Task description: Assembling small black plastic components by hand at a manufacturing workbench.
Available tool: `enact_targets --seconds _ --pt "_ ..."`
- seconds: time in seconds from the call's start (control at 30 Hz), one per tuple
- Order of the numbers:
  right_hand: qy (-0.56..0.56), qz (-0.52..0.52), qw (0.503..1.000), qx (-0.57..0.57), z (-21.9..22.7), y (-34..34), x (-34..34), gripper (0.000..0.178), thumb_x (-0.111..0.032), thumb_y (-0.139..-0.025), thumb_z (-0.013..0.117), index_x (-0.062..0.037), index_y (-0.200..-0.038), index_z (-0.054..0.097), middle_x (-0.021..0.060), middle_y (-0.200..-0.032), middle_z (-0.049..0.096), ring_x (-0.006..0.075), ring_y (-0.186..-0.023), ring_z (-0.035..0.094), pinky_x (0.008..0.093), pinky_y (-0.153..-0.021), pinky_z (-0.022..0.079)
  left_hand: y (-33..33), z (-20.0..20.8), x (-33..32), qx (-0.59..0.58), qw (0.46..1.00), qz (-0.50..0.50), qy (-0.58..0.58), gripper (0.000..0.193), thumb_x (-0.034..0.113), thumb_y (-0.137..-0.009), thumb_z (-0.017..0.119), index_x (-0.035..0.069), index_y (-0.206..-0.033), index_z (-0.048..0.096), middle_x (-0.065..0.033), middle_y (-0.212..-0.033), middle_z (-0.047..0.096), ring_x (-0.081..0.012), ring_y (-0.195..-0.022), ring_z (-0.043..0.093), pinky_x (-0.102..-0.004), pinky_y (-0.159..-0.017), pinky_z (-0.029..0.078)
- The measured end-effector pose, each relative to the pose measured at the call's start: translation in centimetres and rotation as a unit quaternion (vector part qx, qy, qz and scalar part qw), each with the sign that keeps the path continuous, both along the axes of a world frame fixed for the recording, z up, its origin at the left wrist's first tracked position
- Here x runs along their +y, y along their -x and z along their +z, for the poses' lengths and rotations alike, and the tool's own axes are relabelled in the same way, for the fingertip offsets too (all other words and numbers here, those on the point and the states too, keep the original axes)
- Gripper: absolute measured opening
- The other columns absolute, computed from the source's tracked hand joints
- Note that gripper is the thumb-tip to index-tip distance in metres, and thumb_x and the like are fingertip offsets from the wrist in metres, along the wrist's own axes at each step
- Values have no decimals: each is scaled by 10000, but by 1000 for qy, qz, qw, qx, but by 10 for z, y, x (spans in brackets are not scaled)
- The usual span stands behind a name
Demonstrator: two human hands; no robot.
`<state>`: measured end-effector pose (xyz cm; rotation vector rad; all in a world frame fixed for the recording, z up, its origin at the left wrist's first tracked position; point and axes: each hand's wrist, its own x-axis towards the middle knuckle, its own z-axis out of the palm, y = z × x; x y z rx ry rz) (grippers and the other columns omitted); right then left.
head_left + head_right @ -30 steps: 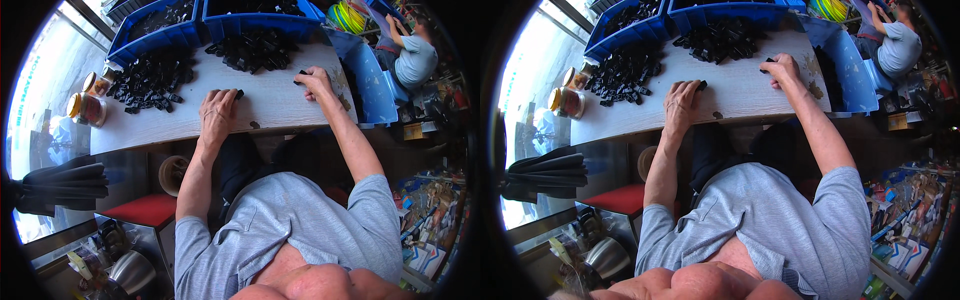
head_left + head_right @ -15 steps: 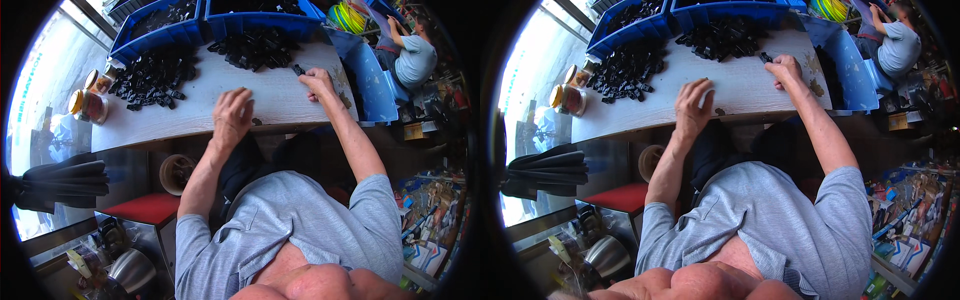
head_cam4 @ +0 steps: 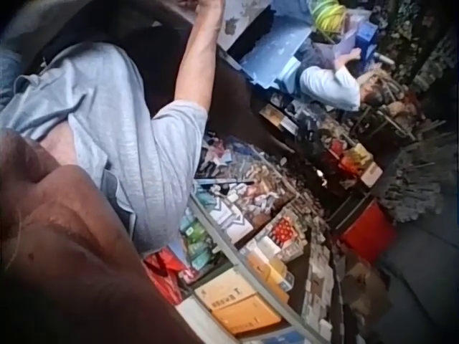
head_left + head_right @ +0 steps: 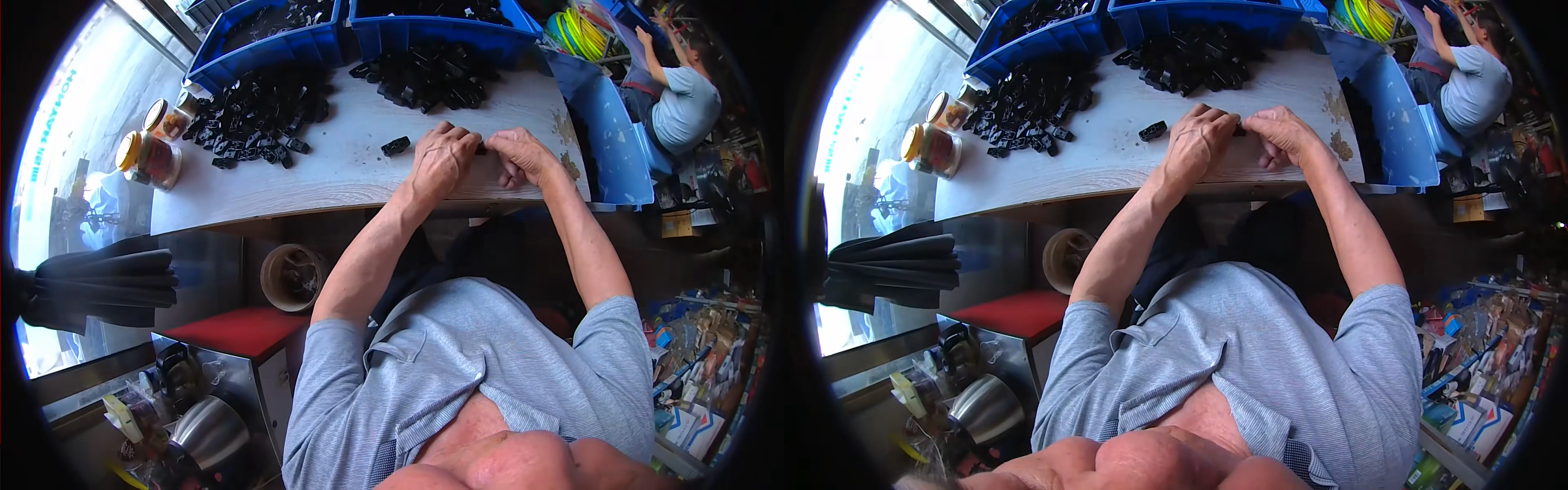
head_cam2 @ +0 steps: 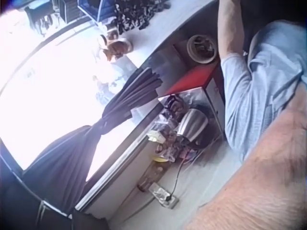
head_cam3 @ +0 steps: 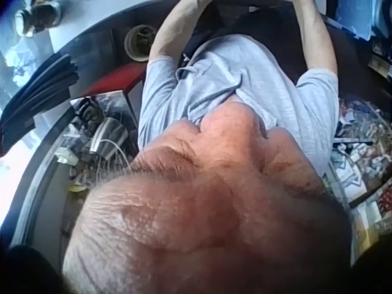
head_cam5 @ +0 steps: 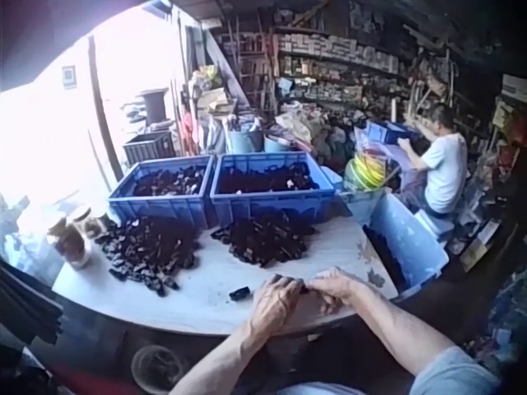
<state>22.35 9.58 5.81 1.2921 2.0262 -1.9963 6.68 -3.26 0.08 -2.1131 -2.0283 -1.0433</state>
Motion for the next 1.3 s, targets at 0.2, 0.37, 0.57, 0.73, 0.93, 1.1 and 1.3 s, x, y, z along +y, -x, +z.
enact_targets --seconds 0.2,0.37,0.57,0.73,0.93,1.1,1.3 --pt "-75 -46 996 -10 5 5 -17 418 -381 -922 725 -52 -1161 632 12 -538 527 155 -414 580 290 -389 504 -9 15 -14 -40 994 71 -77 221 100 -883 699 66 -1101 716 -135 -1135 702 -331 -1004 667 -421 -905 532" --pt "-119 -37 990 68 0 8 -24 622 -231 -814 839 -49 -1342 567 -3 -585 555 112 -421 561 249 -369 476 30 20 -70 35 971 211 -110 390 111 -858 731 82 -1242 671 -116 -1209 698 -344 -1080 630 -416 -914 533" --pt "-124 14 992 15 8 19 -25 591 -177 -823 820 -50 -1345 572 -1 -595 567 100 -427 562 226 -350 440 42 10 -80 55 984 170 9 320 93 -866 703 89 -1184 669 -91 -1163 716 -326 -1050 632 -416 -891 536" --pt "-161 23 987 17 13 27 -37 546 -148 -837 793 -85 -1340 590 -5 -586 545 107 -409 544 237 -342 421 40 12 -76 15 992 126 -26 328 23 -868 686 63 -1193 667 -125 -1106 726 -335 -977 662 -415 -861 548" --pt "-184 77 980 -27 4 33 -27 370 -149 -868 718 -122 -1231 654 15 -632 597 117 -432 547 265 -380 450 12 10 -51 -57 994 70 -54 306 21 -877 664 61 -1179 694 -125 -1116 723 -323 -999 683 -420 -876 556" --pt "-187 62 980 -41 9 35 -34 311 -98 -883 649 -109 -1194 647 4 -582 569 115 -404 536 261 -361 420 12 16 -36 -45 998 39 -21 359 19 -872 665 76 -1224 705 -127 -1129 723 -325 -1001 691 -412 -878 568" --pt "-197 42 979 -5 -1 33 -31 363 -56 -830 630 -89 -1190 660 24 -633 586 122 -428 544 266 -370 432 19 7 -24 -5 998 -18 -59 352 30 -878 683 82 -1224 723 -127 -1180 721 -316 -1068 692 -398 -930 560"
